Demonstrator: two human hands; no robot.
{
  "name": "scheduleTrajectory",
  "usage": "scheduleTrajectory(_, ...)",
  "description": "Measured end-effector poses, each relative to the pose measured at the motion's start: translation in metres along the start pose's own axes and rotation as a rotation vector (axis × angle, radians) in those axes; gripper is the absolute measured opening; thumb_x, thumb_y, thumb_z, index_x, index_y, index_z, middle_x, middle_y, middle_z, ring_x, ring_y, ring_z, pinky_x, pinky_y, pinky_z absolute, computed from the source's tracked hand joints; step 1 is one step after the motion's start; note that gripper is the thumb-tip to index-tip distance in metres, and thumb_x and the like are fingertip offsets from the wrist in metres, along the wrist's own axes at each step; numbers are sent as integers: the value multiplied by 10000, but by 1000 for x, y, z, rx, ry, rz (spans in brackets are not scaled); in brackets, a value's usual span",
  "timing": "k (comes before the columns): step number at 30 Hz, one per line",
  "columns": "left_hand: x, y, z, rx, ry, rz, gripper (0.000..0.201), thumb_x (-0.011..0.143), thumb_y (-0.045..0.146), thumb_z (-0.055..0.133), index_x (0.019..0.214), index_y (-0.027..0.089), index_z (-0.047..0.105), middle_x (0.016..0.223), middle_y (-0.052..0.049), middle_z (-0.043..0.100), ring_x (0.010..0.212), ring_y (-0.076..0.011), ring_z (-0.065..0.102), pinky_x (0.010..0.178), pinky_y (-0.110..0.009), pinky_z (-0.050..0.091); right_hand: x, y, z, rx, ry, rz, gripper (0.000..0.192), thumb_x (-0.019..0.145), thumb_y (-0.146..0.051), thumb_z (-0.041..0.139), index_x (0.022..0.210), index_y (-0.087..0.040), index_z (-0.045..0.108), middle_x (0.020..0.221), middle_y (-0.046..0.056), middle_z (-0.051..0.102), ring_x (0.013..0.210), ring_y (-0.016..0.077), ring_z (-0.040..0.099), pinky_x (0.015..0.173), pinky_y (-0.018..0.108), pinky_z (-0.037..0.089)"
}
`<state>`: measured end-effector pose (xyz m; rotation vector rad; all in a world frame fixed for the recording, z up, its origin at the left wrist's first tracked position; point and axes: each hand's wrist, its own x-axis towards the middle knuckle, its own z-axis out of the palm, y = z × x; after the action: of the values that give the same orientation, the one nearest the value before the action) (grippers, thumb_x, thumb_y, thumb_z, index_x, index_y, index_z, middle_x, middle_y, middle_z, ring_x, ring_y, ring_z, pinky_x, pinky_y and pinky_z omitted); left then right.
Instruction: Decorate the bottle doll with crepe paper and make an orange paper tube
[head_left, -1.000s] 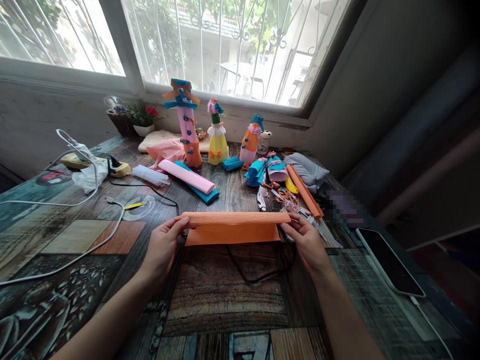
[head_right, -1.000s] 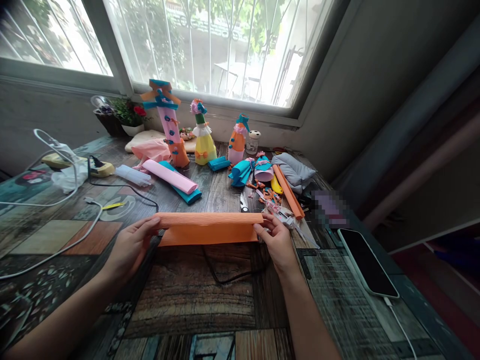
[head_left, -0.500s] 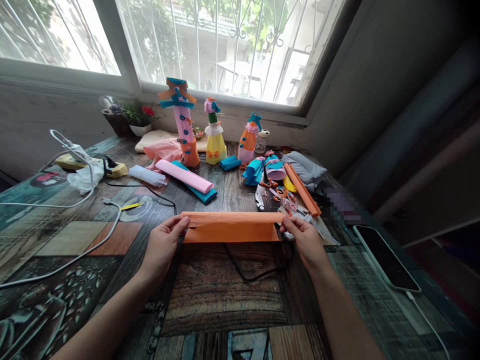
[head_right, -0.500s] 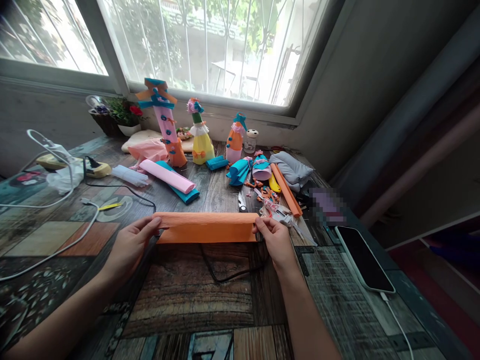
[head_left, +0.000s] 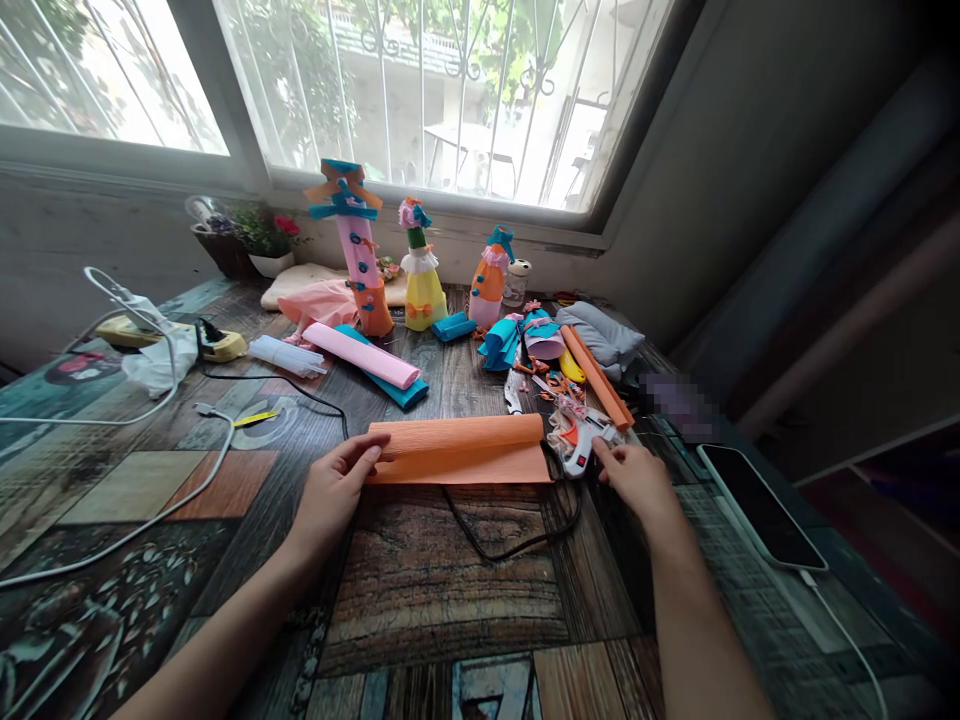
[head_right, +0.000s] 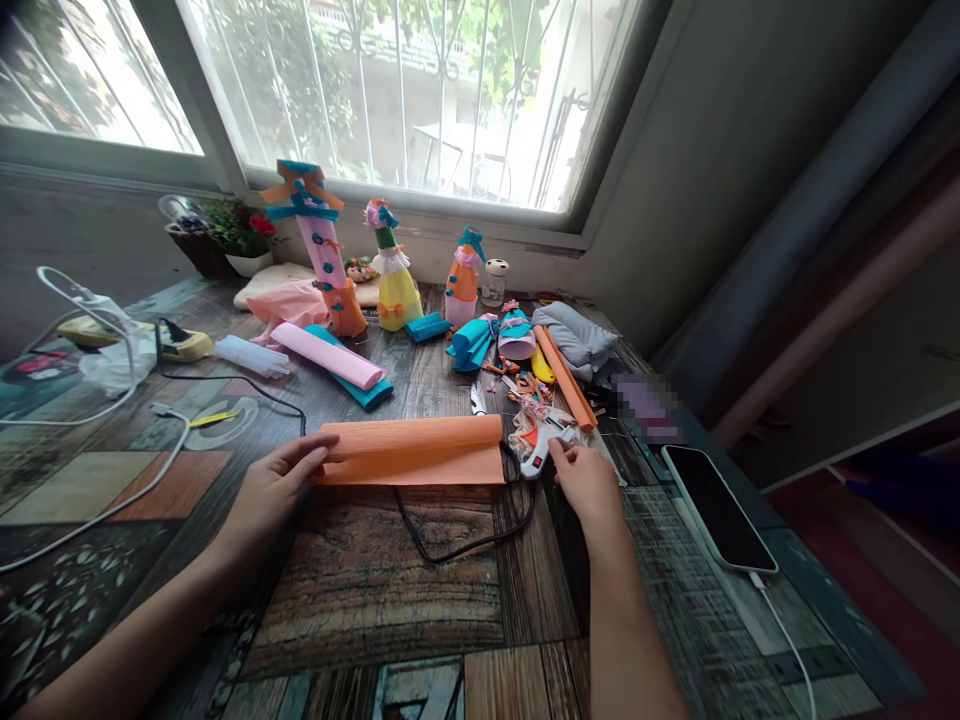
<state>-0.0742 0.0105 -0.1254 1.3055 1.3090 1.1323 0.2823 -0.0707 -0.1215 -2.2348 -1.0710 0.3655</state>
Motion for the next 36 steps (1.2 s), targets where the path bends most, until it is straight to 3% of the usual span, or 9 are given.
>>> scheduleTrajectory(5, 2, -3, -2, -44, -18, -47, 407, 624, 404, 731, 948, 158, 732, 981, -82, 731, 728, -198, 624, 727, -294, 472, 2, -1, 11, -73, -39, 3, 378, 697, -522, 611, 493, -208, 556, 466, 46, 626, 442, 199, 561, 546, 305, 360)
scheduleTrajectory(11, 5, -9, -3, -150, -18, -107, 379, 603, 361, 754, 921, 156, 745, 934, -77, 740, 652, -149, 624, 651, -243, 483, 1, -7, 16, -43, -34, -16, 411, 693, -539, 593, 447, -217, 524, 401, 26, 580, 438, 198, 567, 520, 287, 364)
scheduleTrajectory(17, 7, -9, -2, -243, -19, -146, 382, 595, 362, 761, 905, 140, 746, 908, -81, 743, 617, -130, 629, 611, -221, 498, -2, -12, 11, 57, 113, 11, 383, 632, -452, 633, 371, -228, 465, 301, 4, 458, 428, 194, 483, 493, 297, 285)
scheduleTrajectory(22, 6, -5, 0, -284, -41, -161, 365, 584, 336, 787, 900, 157, 745, 907, -53, 743, 671, -131, 659, 661, -204, 509, -5, -17, 7, 335, 209, 9, 301, 583, -474, 673, 526, -201, 560, 506, 52, 607, 600, 235, 562, 548, 304, 338)
scheduleTrajectory(24, 4, -4, 1, -285, -57, -164, 368, 567, 310, 808, 901, 168, 745, 864, -37, 746, 707, -139, 670, 687, -199, 509, -7, -21, 11, 529, 167, 1, 322, 585, -489, 670, 671, -187, 595, 617, 58, 651, 653, 236, 589, 578, 303, 398)
scheduleTrajectory(27, 3, -3, 2, -283, -77, -164, 367, 552, 294, 823, 891, 178, 746, 849, -26, 747, 716, -144, 673, 712, -209, 509, -13, -33, 18, 842, 51, -12, 348, 589, -482, 674, 755, -208, 537, 621, -15, 608, 590, 167, 561, 583, 280, 441)
scheduleTrajectory(30, 1, -2, 3, -282, -91, -164, 357, 562, 289, 815, 894, 177, 745, 835, -32, 748, 740, -166, 677, 764, -248, 509, -26, -49, 23, 1086, -76, 4, 348, 579, -397, 717, 730, -229, 453, 547, -85, 476, 494, 100, 445, 519, 233, 401)
scheduleTrajectory(34, -2, 1, 4, -291, -108, -170, 330, 585, 276, 787, 895, 172, 745, 857, -48, 748, 791, -200, 681, 811, -300, 500, -44, -66, 22, 1283, -295, 68, 327, 587, -302, 719, 616, -207, 408, 520, -83, 368, 475, 74, 346, 468, 209, 348)
scheduleTrajectory(36, -3, 2, 4, -298, -119, -169, 312, 603, 291, 763, 890, 168, 748, 918, -65, 743, 784, -210, 679, 793, -319, 502, -52, -71, 21, 1339, -378, 104, 274, 587, -268, 719, 601, -184, 459, 526, -81, 342, 484, 65, 317, 479, 200, 355)
